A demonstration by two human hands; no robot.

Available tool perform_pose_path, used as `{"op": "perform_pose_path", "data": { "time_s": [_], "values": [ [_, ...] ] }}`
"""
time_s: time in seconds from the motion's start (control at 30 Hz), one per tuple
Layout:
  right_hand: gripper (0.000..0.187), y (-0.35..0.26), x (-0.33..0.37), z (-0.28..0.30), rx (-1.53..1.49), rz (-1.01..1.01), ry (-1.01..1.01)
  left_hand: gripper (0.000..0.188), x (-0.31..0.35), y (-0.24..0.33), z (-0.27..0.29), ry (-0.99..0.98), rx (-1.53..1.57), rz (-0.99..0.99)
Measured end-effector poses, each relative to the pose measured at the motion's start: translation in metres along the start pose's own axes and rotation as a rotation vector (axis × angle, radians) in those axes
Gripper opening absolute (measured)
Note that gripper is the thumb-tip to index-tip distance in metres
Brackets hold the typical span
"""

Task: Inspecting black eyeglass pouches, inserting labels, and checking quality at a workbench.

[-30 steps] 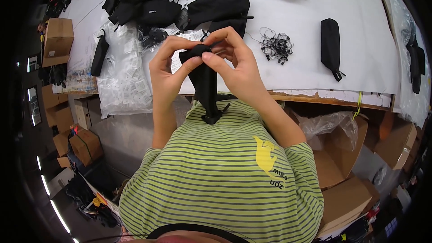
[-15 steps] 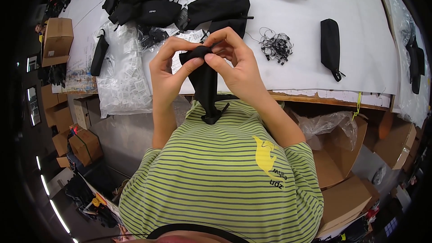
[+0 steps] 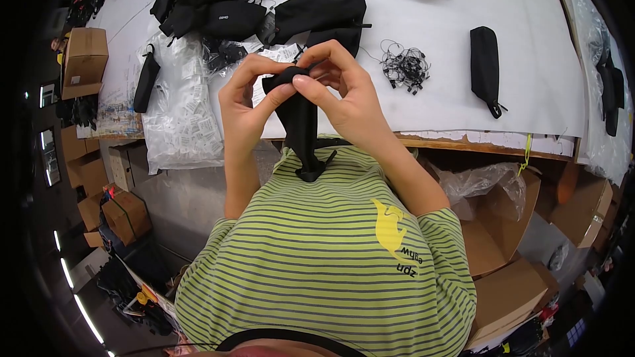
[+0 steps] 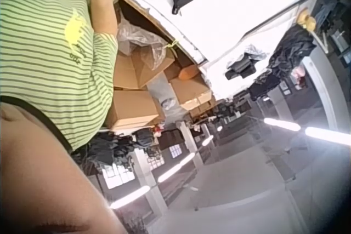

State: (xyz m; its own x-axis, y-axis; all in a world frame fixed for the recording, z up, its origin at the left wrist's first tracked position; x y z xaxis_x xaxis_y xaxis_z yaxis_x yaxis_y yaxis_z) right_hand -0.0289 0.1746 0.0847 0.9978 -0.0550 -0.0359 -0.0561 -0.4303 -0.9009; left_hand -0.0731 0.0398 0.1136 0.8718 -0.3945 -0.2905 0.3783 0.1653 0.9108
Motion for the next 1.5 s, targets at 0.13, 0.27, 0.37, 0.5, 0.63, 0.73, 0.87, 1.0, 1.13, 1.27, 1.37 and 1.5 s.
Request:
{"op": "perform_pose_path", "data": {
  "time_s": [0.13,0.27,0.37,0.5,0.63,0.73,0.87,1.0,1.13,1.27,1.37,1.5],
  "values": [
    [0.023,0.001,0.001,0.001,0.003,0.042,-0.035,0.023,0.000,0.001,-0.001,-0.017,-0.018,-0.018],
    [0.024,0.000,0.001,0.000,0.008,0.004,-0.020,0.023,0.000,-0.002,0.000,-0.006,0.015,0.007],
    [0.025,0.002,0.003,0.002,-0.027,-0.058,-0.008,0.023,0.000,-0.003,0.000,-0.016,0.027,0.026],
    [0.032,0.000,0.006,-0.001,-0.054,-0.013,-0.056,0.020,0.002,-0.006,0.000,-0.001,0.069,0.071],
    [0.044,0.000,0.010,-0.001,-0.008,-0.098,-0.098,0.016,0.008,0.003,-0.001,0.091,0.062,0.091],
    [0.042,-0.003,0.007,-0.001,0.079,-0.095,-0.094,0.011,0.006,0.004,-0.003,0.119,-0.015,0.073],
    [0.039,0.002,0.005,0.001,0.053,-0.102,-0.112,0.012,0.011,-0.015,0.010,0.224,0.109,0.189],
    [0.037,0.000,0.006,-0.004,0.050,-0.107,-0.103,0.011,0.007,-0.004,0.006,0.165,0.095,0.094],
    [0.036,0.001,0.006,-0.003,0.068,-0.102,-0.091,0.012,0.005,-0.004,0.004,0.136,-0.032,0.050],
    [0.036,0.004,0.007,-0.003,0.041,-0.126,-0.102,0.014,0.006,-0.021,0.012,0.140,0.090,0.202],
    [0.033,0.004,0.006,-0.003,0.019,-0.112,-0.081,0.021,0.003,0.001,0.002,0.045,-0.058,-0.002],
    [0.032,0.004,0.008,-0.003,0.039,-0.108,-0.073,0.027,0.009,-0.021,-0.005,-0.099,0.260,0.208]
  ]
}}
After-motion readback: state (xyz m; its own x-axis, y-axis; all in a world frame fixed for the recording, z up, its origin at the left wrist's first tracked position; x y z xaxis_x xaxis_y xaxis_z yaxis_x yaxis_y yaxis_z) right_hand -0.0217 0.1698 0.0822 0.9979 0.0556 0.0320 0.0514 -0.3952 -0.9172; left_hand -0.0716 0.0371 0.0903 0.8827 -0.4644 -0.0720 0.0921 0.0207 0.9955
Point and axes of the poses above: each hand's wrist, its own x-axis away from the middle knuckle, its own z-axis out of the back of the hand, y = z × x, the point moved 7 cm from there along -x, towards the middle knuckle, and after that the axes turned 5 degrees about -x, right-handed, at the moved point
